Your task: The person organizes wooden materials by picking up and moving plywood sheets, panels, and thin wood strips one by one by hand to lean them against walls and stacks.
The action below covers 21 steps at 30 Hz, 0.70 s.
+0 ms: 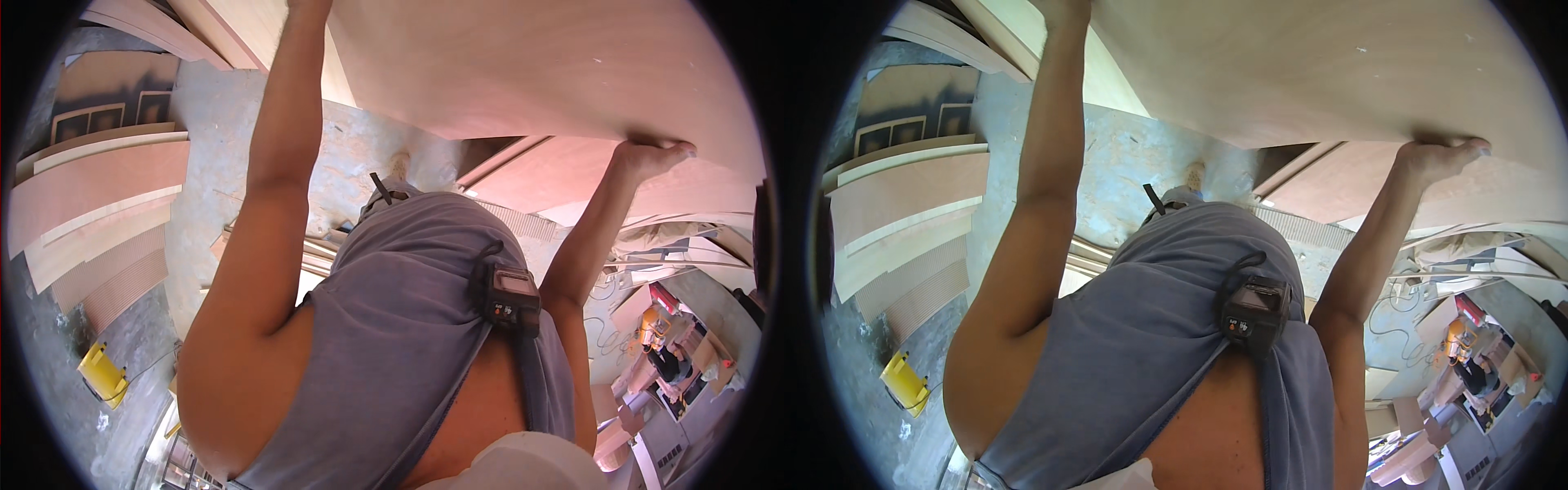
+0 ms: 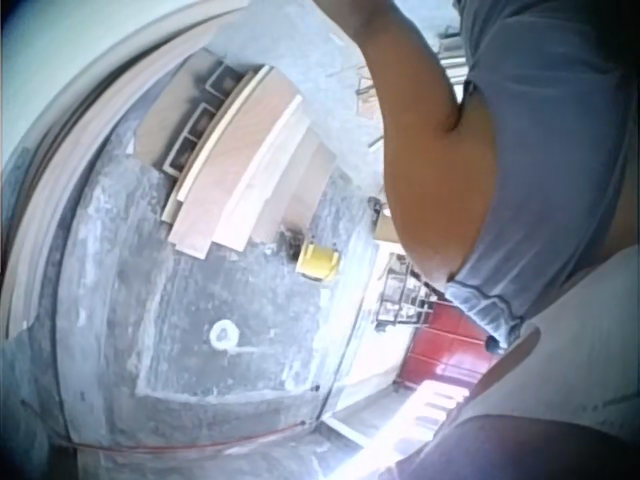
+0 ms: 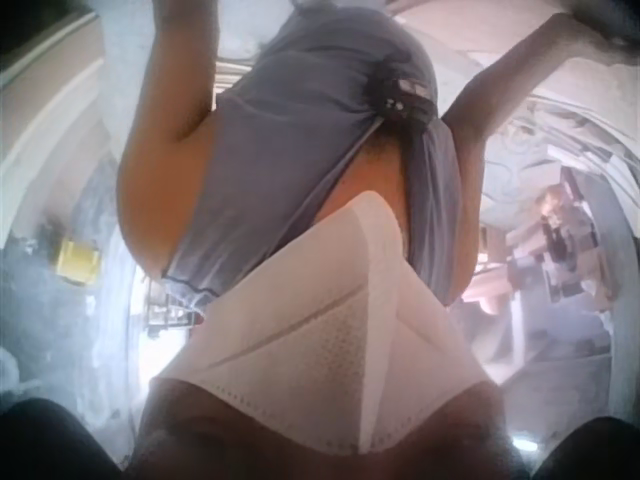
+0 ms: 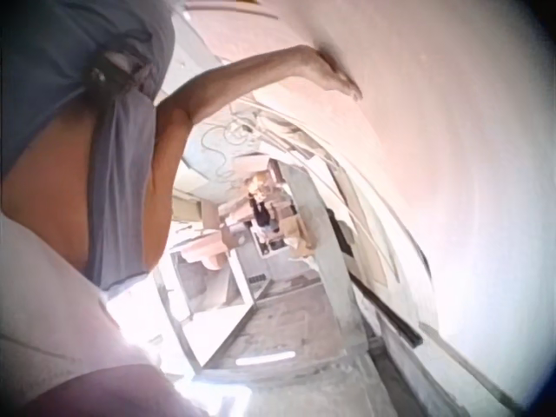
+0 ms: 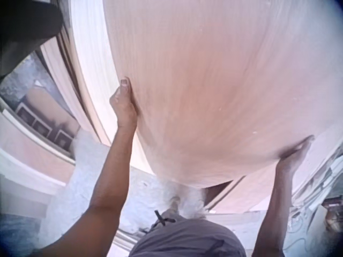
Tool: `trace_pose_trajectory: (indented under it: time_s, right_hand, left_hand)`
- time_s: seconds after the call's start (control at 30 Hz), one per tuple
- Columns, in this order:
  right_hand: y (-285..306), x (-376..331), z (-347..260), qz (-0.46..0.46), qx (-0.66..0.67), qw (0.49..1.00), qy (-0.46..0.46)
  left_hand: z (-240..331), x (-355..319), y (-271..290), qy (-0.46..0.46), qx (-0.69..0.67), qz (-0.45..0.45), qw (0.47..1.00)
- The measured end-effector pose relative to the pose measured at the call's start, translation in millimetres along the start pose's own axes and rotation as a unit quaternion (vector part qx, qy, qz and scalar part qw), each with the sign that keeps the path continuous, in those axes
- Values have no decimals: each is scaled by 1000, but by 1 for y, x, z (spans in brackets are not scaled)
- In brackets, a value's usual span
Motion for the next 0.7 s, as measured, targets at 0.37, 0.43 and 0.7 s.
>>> trace_pose_trajectory:
  time_s: [0.37,0.43,0.7]
  right_hand:
    - [-47,39,20,2,-59,998,-10]
    - [-49,43,23,12,-75,997,-2]
    - [-40,46,59,32,-99,995,-7]
  left_hand:
    - [-31,13,-23,46,-7,-8,999]
    - [-31,13,-29,54,-25,-22,998]
    - [-75,1,-26,104,13,-6,995]
Point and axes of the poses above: each hand's wrist, its own x-axis towards the middle knuckle, its own y-axis out of the back of the hand, z = x × y, the point moved 1 cm from there along x, towards the middle knuckle, and after that the axes turned 3 degrees about -y, right-handed, at the moved point
